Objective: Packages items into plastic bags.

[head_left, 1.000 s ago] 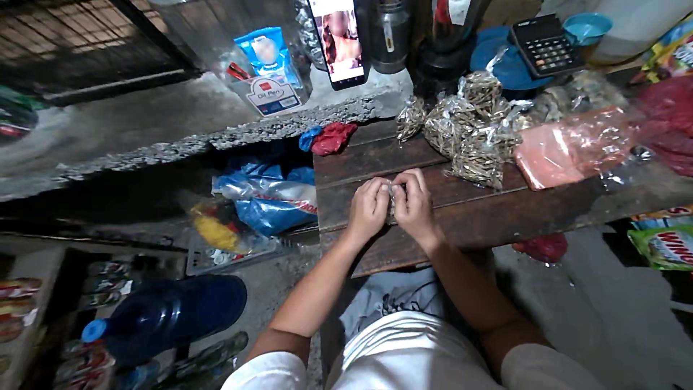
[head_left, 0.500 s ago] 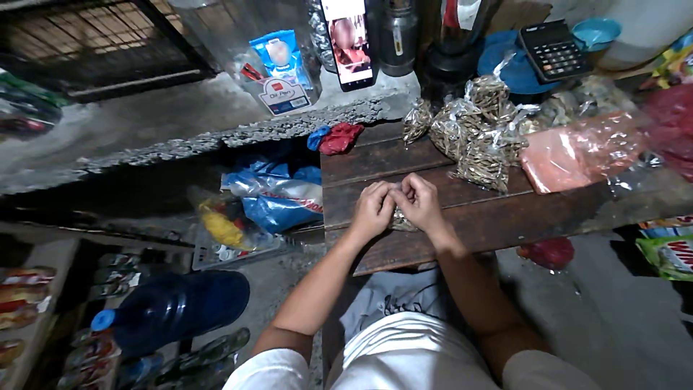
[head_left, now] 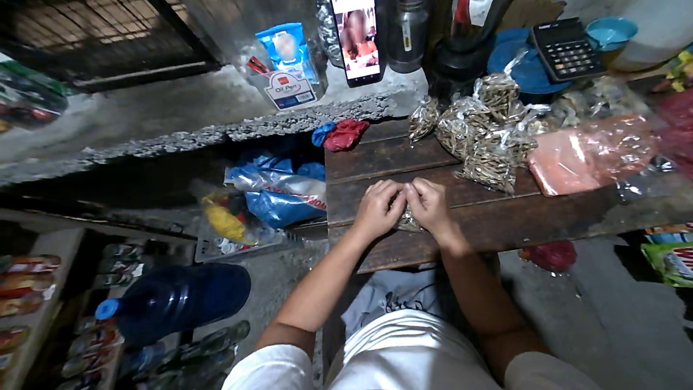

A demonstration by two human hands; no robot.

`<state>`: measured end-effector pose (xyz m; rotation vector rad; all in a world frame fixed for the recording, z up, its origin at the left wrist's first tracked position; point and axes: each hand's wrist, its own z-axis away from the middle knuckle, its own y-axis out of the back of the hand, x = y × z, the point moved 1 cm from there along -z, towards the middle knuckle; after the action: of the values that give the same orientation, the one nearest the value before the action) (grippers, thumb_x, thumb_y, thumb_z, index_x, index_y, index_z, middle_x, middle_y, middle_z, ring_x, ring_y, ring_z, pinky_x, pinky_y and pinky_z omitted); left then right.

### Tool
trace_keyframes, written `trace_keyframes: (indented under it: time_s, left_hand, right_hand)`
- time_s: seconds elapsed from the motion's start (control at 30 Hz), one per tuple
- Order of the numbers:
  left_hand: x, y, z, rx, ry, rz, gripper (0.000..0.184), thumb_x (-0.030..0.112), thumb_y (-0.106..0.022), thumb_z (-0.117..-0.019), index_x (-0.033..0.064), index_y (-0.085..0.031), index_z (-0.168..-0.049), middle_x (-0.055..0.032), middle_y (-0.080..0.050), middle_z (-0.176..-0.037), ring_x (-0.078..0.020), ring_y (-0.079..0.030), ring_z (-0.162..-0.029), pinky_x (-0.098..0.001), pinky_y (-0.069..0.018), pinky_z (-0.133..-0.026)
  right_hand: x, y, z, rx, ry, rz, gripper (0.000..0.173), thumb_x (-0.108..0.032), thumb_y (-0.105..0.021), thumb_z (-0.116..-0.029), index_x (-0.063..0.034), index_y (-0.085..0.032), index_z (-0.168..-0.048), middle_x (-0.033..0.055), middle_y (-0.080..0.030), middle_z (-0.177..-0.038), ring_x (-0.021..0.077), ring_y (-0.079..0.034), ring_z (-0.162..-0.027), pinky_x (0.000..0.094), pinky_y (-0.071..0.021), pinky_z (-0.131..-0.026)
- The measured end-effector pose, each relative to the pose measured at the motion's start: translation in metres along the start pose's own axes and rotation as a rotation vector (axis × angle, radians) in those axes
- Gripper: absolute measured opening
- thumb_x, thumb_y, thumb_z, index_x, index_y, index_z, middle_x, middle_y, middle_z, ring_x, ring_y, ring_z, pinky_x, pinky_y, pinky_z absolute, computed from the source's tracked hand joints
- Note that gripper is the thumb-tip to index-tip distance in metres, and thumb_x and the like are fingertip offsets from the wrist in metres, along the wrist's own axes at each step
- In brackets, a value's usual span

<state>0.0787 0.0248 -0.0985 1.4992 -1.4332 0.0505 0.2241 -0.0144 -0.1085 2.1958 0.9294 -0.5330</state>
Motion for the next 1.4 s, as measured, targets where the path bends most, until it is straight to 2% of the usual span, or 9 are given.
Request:
trace_keyframes:
  time_s: [0.23, 0.37, 0.53, 0.73, 0.83, 0.97, 1.13, 1.3, 1.4]
  left_hand:
    - [0.007, 0.002, -0.002, 0.007, -0.004, 0.031, 0.028, 0.016, -0.052, -0.0975, -0.0032, -0.071, -0.103, -0.0155, -0.072, -0.098, -0.0272, -0.069, -0.095, -0.0468, -0.0507, -0.09]
    - [0.005, 0.003, -0.005, 0.037, -0.069, 0.099, 0.025, 0.013, -0.054, -0.0956, -0.0035, -0.072, -0.1, -0.014, -0.072, -0.095, -0.0236, -0.068, -0.092, -0.043, -0.0507, -0.09]
    - [0.004, 0.002, -0.005, 0.05, -0.089, 0.148, 0.026, 0.012, -0.054, -0.096, -0.0052, -0.072, -0.101, -0.0154, -0.073, -0.096, -0.0238, -0.068, -0.094, -0.043, -0.0503, -0.092]
    - [-0.002, -0.001, 0.001, 0.004, 0.013, 0.227, 0.028, 0.013, -0.053, -0.0999, -0.007, -0.069, -0.109, -0.0164, -0.071, -0.104, -0.0214, -0.067, -0.098, -0.0411, -0.0511, -0.095]
    - [0.0, -0.001, 0.001, -0.012, 0.133, 0.299, 0.027, 0.017, -0.056, -0.1007, -0.0041, -0.063, -0.117, -0.0097, -0.069, -0.1, -0.0087, -0.066, -0.089, -0.0274, -0.0551, -0.085]
    - [0.001, 0.002, 0.0, -0.043, 0.208, 0.25, 0.026, 0.023, -0.058, -0.1, -0.001, -0.067, -0.103, -0.0089, -0.067, -0.093, -0.0094, -0.063, -0.08, -0.0284, -0.0533, -0.076]
    - [-0.001, 0.001, 0.0, -0.025, 0.145, 0.259, 0.023, 0.019, -0.06, -0.0995, -0.0011, -0.071, -0.101, -0.0089, -0.07, -0.101, -0.0099, -0.065, -0.094, -0.0279, -0.0525, -0.087]
    - [0.001, 0.002, 0.0, -0.039, 0.155, 0.294, 0.023, 0.015, -0.06, -0.0995, -0.0036, -0.072, -0.104, -0.0099, -0.069, -0.103, -0.0099, -0.064, -0.096, -0.0267, -0.0519, -0.089]
    - [0.002, 0.003, 0.001, -0.035, 0.158, 0.272, 0.023, 0.013, -0.06, -0.0987, -0.004, -0.072, -0.107, -0.0108, -0.069, -0.103, -0.0132, -0.064, -0.095, -0.032, -0.0515, -0.09]
  right_hand:
    - [-0.003, -0.005, 0.003, 0.171, 0.056, -0.028, 0.038, -0.011, -0.05, -0.0979, -0.0014, -0.05, -0.061, 0.0079, -0.048, -0.056, 0.0125, -0.047, -0.048, 0.024, -0.0396, -0.046]
    - [-0.012, -0.004, 0.002, 0.167, -0.107, -0.266, 0.036, -0.01, -0.049, -0.1013, 0.0006, -0.054, -0.068, 0.0015, -0.05, -0.06, 0.0, -0.047, -0.054, 0.0143, -0.0424, -0.054]
    - [-0.016, -0.001, 0.0, 0.145, -0.225, -0.42, 0.03, -0.006, -0.047, -0.1011, -0.0054, -0.054, -0.072, -0.0103, -0.048, -0.062, -0.0097, -0.045, -0.056, 0.0087, -0.041, -0.056]
    - [-0.007, -0.002, 0.0, 0.111, -0.068, -0.266, 0.035, -0.007, -0.05, -0.0987, -0.0009, -0.049, -0.064, 0.002, -0.046, -0.059, 0.0013, -0.043, -0.053, 0.0143, -0.0383, -0.052]
    - [-0.004, -0.002, 0.0, 0.128, -0.031, -0.199, 0.037, -0.01, -0.05, -0.0998, -0.0001, -0.051, -0.065, 0.0054, -0.048, -0.06, 0.0053, -0.046, -0.054, 0.0172, -0.0406, -0.053]
    - [-0.003, -0.002, 0.001, 0.15, -0.018, -0.176, 0.038, -0.012, -0.049, -0.1014, -0.0006, -0.051, -0.066, 0.0054, -0.048, -0.06, 0.0067, -0.046, -0.053, 0.0191, -0.041, -0.051]
    - [-0.003, -0.003, 0.001, 0.137, 0.0, -0.172, 0.038, -0.012, -0.05, -0.1008, 0.0002, -0.052, -0.065, 0.0061, -0.048, -0.06, 0.0074, -0.047, -0.053, 0.0192, -0.0414, -0.052]
    - [-0.002, -0.005, 0.001, 0.137, 0.026, -0.165, 0.036, -0.01, -0.05, -0.0999, 0.0006, -0.051, -0.065, 0.0066, -0.048, -0.059, 0.0084, -0.046, -0.052, 0.0197, -0.041, -0.051]
    - [-0.003, -0.004, 0.002, 0.132, 0.027, -0.14, 0.037, -0.011, -0.05, -0.1, 0.0009, -0.052, -0.065, 0.0076, -0.049, -0.059, 0.0102, -0.048, -0.052, 0.0216, -0.0419, -0.051]
